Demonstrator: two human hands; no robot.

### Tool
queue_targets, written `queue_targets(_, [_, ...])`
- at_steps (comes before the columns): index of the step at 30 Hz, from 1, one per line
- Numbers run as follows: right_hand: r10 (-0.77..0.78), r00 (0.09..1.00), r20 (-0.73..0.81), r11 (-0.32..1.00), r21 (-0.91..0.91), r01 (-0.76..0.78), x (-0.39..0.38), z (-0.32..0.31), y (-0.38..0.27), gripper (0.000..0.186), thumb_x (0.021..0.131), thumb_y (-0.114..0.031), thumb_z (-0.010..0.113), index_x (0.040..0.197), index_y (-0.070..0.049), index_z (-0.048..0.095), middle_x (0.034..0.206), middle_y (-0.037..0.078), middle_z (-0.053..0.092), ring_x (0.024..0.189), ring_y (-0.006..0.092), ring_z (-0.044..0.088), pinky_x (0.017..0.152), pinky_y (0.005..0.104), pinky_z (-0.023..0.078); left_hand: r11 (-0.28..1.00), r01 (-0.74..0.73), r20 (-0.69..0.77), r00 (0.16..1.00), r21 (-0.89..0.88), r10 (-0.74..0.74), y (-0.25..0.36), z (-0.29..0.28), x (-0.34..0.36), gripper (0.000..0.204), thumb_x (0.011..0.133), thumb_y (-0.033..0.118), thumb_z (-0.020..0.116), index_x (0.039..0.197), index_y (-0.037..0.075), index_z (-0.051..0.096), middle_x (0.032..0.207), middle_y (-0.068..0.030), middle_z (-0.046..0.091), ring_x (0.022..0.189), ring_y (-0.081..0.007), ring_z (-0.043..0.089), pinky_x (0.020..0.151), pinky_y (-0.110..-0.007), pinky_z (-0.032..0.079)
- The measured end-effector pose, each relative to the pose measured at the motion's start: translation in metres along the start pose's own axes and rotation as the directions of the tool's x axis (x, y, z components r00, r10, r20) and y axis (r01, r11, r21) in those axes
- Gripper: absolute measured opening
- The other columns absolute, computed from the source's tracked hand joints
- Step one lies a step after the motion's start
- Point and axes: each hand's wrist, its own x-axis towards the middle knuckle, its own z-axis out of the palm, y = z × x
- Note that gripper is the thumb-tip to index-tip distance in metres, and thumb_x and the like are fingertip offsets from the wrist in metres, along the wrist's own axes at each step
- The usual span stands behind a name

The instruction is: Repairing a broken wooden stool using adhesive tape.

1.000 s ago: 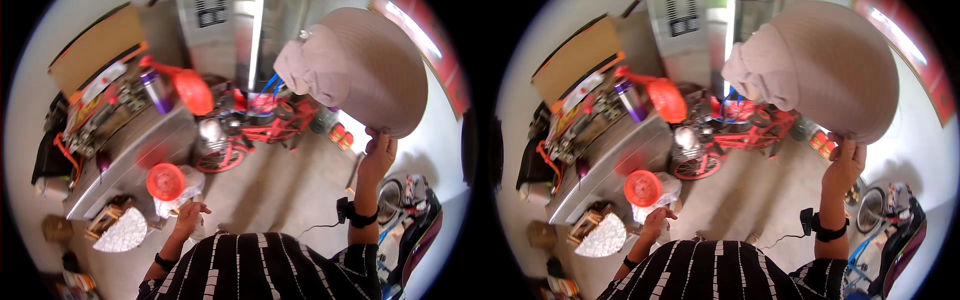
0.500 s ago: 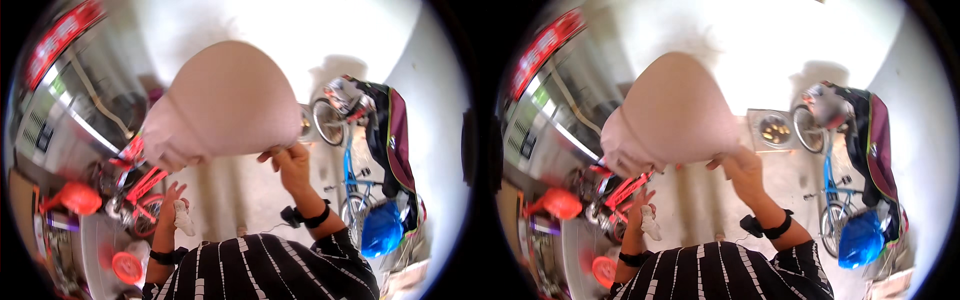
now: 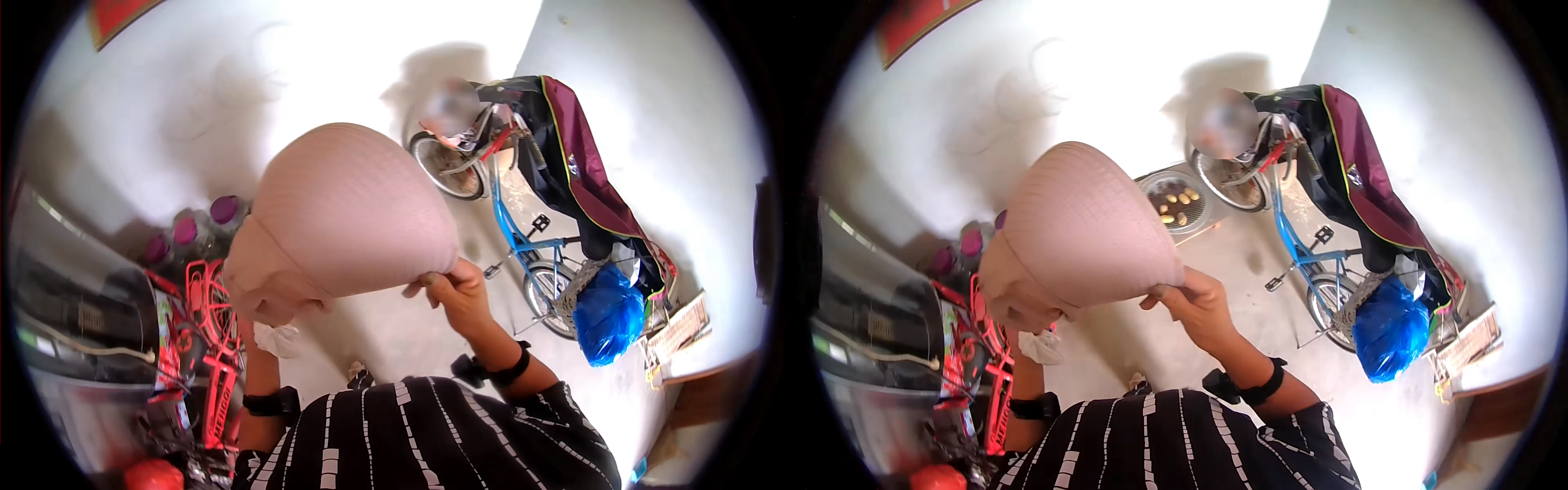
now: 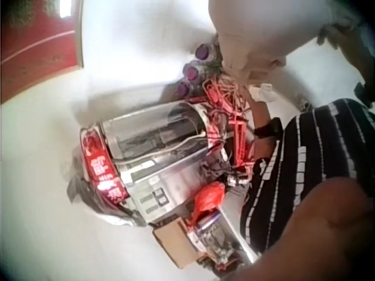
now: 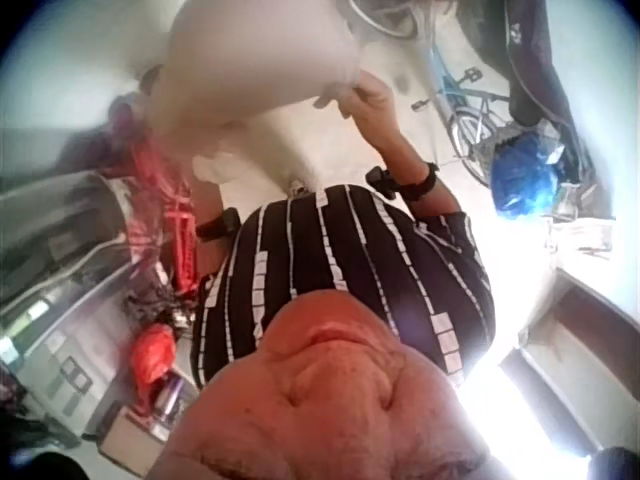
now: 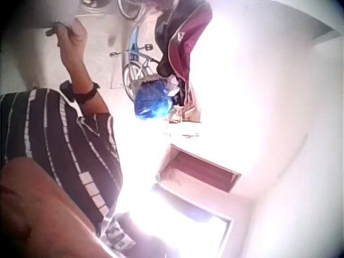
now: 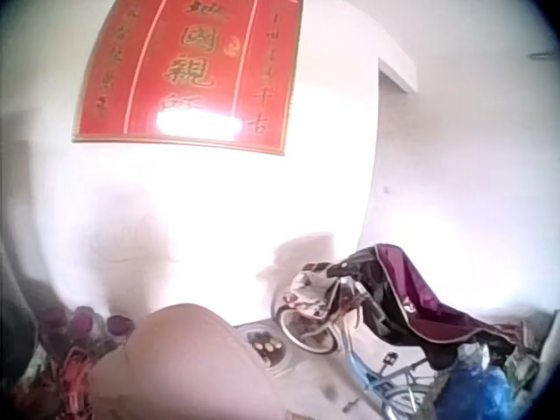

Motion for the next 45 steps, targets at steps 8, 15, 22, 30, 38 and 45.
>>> queue_targets(8, [0.021,0.885,-0.465,0.995,0.096,0.027,-0.031,-0.097,0.029,0.013,0.089,-0.013,0.051,0.093,-0.005,0.060,0.078,0.008,0.064,0.071,0.0121,0.058,0.057,0.0224,0.040,0.977,0.112,0.634,0.746,0.183,-0.204,-0.020,0.054,0.103,0.022,0.089,0.016,0.045,0.107,0.006,0.055,0.092,-0.0080,0.062,0.061,-0.0147,0.050,0.044,-0.026,0.042])
queue_targets(15, [0.261,0.643,-0.720,0.880,0.451,0.148,-0.086,-0.222,0.083,0.038,0.073,-0.024,0.057,0.107,-0.006,0.052,0.095,0.004,0.059,0.083,0.0150,0.054,0.066,0.0270,0.041,0.881,0.127,0.705,0.552,0.456,-0.445,-0.116,0.186,0.118,0.020,0.089,0.016,0.045,0.104,0.005,0.053,0.092,-0.0139,0.061,0.057,-0.0165,0.052,0.041,-0.027,0.042])
queue_targets(22, [0.423,0.561,-0.712,0.766,0.612,0.198,-0.108,-0.322,0.116,0.041,0.068,-0.017,0.053,0.108,-0.007,0.054,0.101,0.005,0.059,0.091,0.0182,0.054,0.073,0.0298,0.043,0.756,-0.090,0.732,0.346,0.649,-0.587,-0.210,0.323,0.089,0.025,0.091,0.023,0.039,0.091,0.005,0.056,0.082,-0.0157,0.058,0.054,-0.0138,0.050,0.039,-0.023,0.037])
queue_targets(30, [0.478,0.370,-0.797,0.632,0.604,0.485,-0.134,-0.371,0.159,0.028,0.070,-0.016,0.048,0.096,-0.011,0.059,0.094,0.004,0.060,0.083,0.0194,0.055,0.068,0.0323,0.045,0.574,-0.506,0.748,0.260,0.644,-0.611,-0.292,0.447,0.068,0.035,0.095,0.030,0.037,0.101,0.001,0.056,0.083,-0.0088,0.057,0.062,-0.0098,0.050,0.052,-0.020,0.040])
queue_targets(38, [0.467,0.175,-0.867,0.658,0.473,0.586,-0.145,-0.342,0.178,0.024,0.072,-0.020,0.047,0.092,-0.012,0.057,0.090,0.002,0.059,0.080,0.0209,0.052,0.069,0.0334,0.044,0.542,-0.591,0.678,0.012,0.597,-0.735,-0.343,0.502,0.083,0.033,0.092,0.026,0.044,0.085,-0.002,0.059,0.105,-0.0162,0.060,0.086,-0.0215,0.059,0.080,-0.029,0.044])
queue_targets(45, [0.507,-0.025,-0.862,0.645,0.360,0.674,-0.136,-0.317,0.172,0.024,0.073,-0.018,0.046,0.093,-0.011,0.057,0.096,0.002,0.058,0.087,0.0187,0.052,0.075,0.0344,0.043,0.532,-0.538,0.610,-0.041,0.654,-0.792,-0.357,0.513,0.107,0.035,0.091,0.017,0.043,0.121,-0.002,0.047,0.114,-0.0161,0.056,0.095,-0.0227,0.059,0.083,-0.030,0.046])
